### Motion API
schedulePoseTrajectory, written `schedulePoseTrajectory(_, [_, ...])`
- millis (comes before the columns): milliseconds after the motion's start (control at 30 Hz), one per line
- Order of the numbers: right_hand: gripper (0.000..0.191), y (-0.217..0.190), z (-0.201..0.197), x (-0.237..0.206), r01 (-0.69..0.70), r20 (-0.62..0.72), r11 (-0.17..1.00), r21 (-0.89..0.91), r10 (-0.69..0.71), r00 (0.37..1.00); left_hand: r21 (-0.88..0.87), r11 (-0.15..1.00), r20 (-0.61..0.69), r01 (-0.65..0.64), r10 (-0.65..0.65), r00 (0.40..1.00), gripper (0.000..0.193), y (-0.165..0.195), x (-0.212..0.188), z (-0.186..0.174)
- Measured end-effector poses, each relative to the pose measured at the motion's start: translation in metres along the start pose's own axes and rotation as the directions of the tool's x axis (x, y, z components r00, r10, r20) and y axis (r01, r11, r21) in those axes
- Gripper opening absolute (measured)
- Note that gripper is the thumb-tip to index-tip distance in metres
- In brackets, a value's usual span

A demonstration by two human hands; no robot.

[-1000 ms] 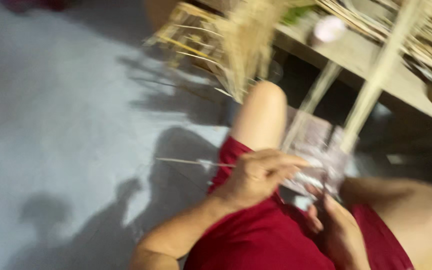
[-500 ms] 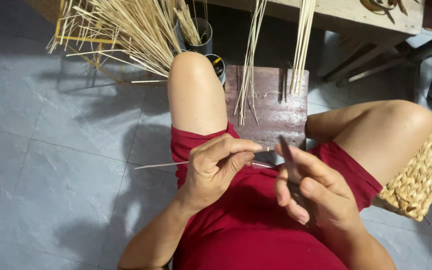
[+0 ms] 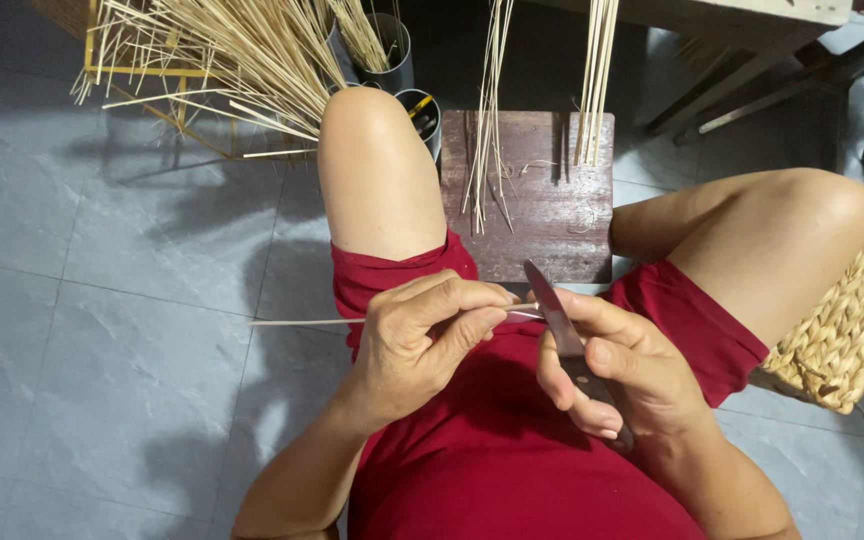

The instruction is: The person sits on the floor and uses a small knife to shave and split thin bamboo strips, drawing the blade along the strip to thin it, then bends and separates the split pieces and sets finished strips aside while reaching for new material from the bundle.

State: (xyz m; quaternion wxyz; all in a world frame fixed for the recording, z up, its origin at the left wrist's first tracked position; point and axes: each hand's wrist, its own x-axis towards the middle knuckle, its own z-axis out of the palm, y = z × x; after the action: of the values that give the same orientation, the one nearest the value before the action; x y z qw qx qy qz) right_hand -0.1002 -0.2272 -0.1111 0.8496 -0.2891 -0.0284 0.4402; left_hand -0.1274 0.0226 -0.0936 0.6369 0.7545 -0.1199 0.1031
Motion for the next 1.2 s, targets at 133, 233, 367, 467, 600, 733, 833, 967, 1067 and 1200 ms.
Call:
schedulePoseTrajectory(133, [0.061,0.001,-0.005,0.003,-0.047,0.021,0.996,0.069,0.046,0.999,0.021,0.998,-0.002,-0.062,0.062,0.998,0.011,0.001,0.003,0.001])
schedulePoseTrajectory(233, [0.062,0.001,-0.007,0.003,-0.081,0.027,0.993,0.083,0.079,0.996,0.042,0.992,-0.010,-0.119,0.119,0.993,0.012,-0.001,0.005,0.004])
schedulePoseTrajectory(367, [0.062,0.002,-0.007,0.001,-0.069,0.032,0.993,0.091,0.066,0.997,0.051,0.997,0.016,-0.064,0.063,0.998,0.013,0.001,0.005,0.005])
schedulePoseTrajectory(467, [0.061,0.002,-0.009,0.002,-0.067,0.052,0.992,0.104,0.062,0.997,0.076,0.996,0.016,-0.055,0.054,0.998,0.013,0.003,0.005,0.004])
schedulePoseTrajectory(600, [0.061,0.003,-0.012,0.003,-0.075,0.094,0.990,0.122,0.064,0.993,0.095,0.994,0.008,-0.061,0.060,0.998,0.013,0.006,0.006,0.004])
schedulePoseTrajectory(733, [0.059,0.004,-0.015,0.002,-0.073,0.108,0.988,0.136,0.058,0.992,0.121,0.991,0.010,-0.050,0.049,0.999,0.013,0.009,0.007,0.004])
schedulePoseTrajectory(833, [0.057,0.006,-0.016,0.001,-0.073,0.097,0.986,0.148,0.059,0.994,0.133,0.989,0.009,-0.061,0.061,0.998,0.014,0.009,0.007,0.003])
schedulePoseTrajectory(967, [0.056,0.008,-0.018,0.000,-0.070,0.106,0.985,0.156,0.053,0.993,0.153,0.986,0.010,-0.069,0.069,0.998,0.013,0.010,0.007,0.004])
schedulePoseTrajectory(1067, [0.052,0.009,-0.019,0.000,-0.067,0.111,0.984,0.162,0.049,0.993,0.172,0.981,0.013,-0.094,0.093,0.996,0.013,0.010,0.008,0.004])
schedulePoseTrajectory(1200, [0.046,0.013,-0.018,0.001,-0.058,0.102,0.990,0.126,0.046,0.994,0.215,0.964,0.030,-0.153,0.150,0.988,0.013,0.011,0.009,0.004])
